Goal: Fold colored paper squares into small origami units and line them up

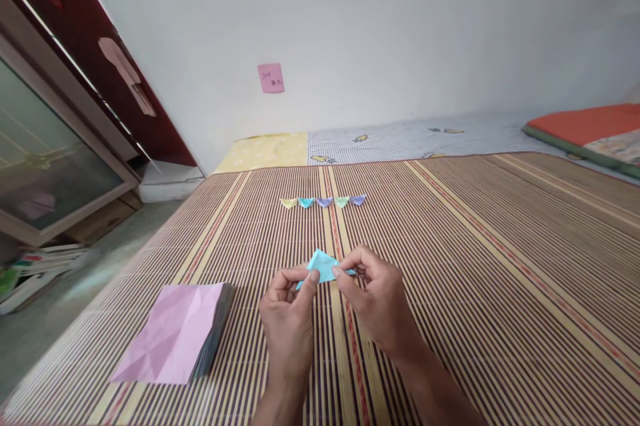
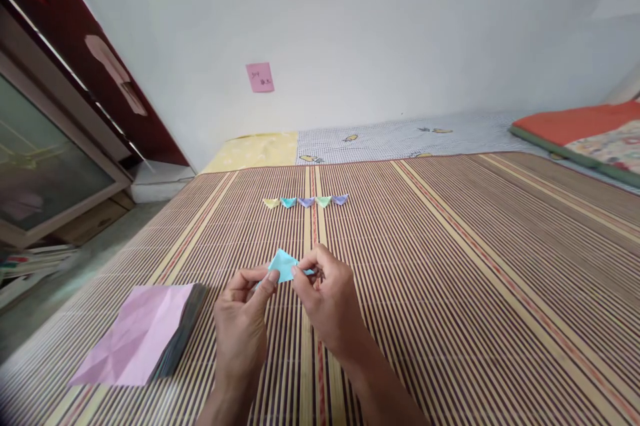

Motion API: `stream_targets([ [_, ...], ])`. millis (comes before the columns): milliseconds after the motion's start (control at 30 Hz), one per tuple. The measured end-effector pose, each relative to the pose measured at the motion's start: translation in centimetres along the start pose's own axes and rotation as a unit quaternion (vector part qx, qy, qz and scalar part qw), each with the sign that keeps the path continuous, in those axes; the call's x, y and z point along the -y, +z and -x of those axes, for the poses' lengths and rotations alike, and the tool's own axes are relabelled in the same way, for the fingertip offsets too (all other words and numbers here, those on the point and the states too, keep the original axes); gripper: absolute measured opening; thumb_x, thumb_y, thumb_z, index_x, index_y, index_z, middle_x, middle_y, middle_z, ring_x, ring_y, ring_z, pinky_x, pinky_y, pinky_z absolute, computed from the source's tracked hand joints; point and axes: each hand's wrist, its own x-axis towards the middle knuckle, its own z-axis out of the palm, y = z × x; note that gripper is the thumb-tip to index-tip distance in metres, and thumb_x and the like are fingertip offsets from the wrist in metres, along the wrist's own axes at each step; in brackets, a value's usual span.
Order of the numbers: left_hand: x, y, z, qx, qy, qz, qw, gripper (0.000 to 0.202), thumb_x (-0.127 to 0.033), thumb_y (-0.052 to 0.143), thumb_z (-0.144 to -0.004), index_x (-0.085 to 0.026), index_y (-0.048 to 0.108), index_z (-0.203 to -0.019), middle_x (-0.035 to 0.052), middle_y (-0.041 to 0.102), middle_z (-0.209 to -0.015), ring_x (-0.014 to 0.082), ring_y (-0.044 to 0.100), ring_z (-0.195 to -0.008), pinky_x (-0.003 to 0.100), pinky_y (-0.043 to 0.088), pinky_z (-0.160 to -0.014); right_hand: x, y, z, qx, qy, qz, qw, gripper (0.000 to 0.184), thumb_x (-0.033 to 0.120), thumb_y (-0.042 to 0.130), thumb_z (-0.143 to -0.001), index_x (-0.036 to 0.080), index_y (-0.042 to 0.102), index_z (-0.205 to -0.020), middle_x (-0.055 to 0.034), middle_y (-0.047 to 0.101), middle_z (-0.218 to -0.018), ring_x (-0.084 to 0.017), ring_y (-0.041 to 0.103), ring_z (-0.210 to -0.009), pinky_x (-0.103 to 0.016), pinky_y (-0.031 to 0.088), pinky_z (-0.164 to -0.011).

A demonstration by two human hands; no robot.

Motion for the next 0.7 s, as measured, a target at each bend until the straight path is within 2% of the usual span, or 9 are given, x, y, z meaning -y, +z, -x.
stream_targets([
  [67,-0.12,-0.05,-0.20,0.009,-0.004,0.016,1.000,0.017,-0.030,0.085,-0.074,-0.018,0.075,-0.080,0.0030,0.078,-0.086,0.0173,0.072,-0.084,0.027,0.057,-0.079,-0.07,-0.28,-0.18,0.025,-0.002,-0.006,1.000,0.014,0.022,0.062,-0.086,0.020,0.059,-0.073,0.0030,0.057,-0.065,-0.013,0.054,-0.057,-0.024,0.042,-0.055],
  [167,-0.43,-0.16,-0.51,0.023,-0.012,0.020,0.999,0.016,-0.030,0.085,-0.074,-0.018,0.078,-0.082,0.0029,0.078,-0.080,0.0170,0.073,-0.077,0.027,0.059,-0.075,-0.23,-0.66,-0.43,0.062,-0.008,-0.007,0.998,0.012,0.019,0.063,-0.085,0.020,0.060,-0.073,0.0043,0.055,-0.063,-0.012,0.052,-0.056,-0.023,0.040,-0.053],
  [300,-0.54,-0.35,-0.66,0.030,-0.011,0.008,0.999,0.015,-0.029,0.085,-0.074,-0.018,0.078,-0.082,0.0027,0.079,-0.080,0.0163,0.073,-0.077,0.025,0.059,-0.074,-0.40,-0.95,-0.57,0.082,-0.004,-0.013,0.997,0.012,0.019,0.064,-0.085,0.020,0.059,-0.074,0.0050,0.054,-0.063,-0.012,0.051,-0.057,-0.023,0.040,-0.053],
  [500,-0.21,-0.40,-0.43,0.057,0.002,0.012,0.998,0.012,-0.028,0.084,-0.076,-0.018,0.077,-0.080,0.0020,0.076,-0.081,0.0155,0.071,-0.078,0.025,0.057,-0.075,-0.06,-0.81,-0.49,0.096,0.000,-0.082,0.992,0.011,0.021,0.066,-0.087,0.020,0.062,-0.077,-0.0018,0.071,-0.085,-0.018,0.067,-0.082,-0.030,0.051,-0.075],
  [700,-0.26,-0.23,-0.23,0.075,-0.006,0.011,0.997,0.012,-0.028,0.082,-0.079,-0.019,0.075,-0.084,0.0007,0.075,-0.084,0.0144,0.068,-0.080,0.023,0.055,-0.075,-0.27,-0.43,-0.11,0.086,0.027,-0.083,0.992,0.012,0.027,0.068,-0.088,0.020,0.064,-0.079,-0.0013,0.068,-0.077,-0.018,0.065,-0.073,-0.030,0.050,-0.067],
])
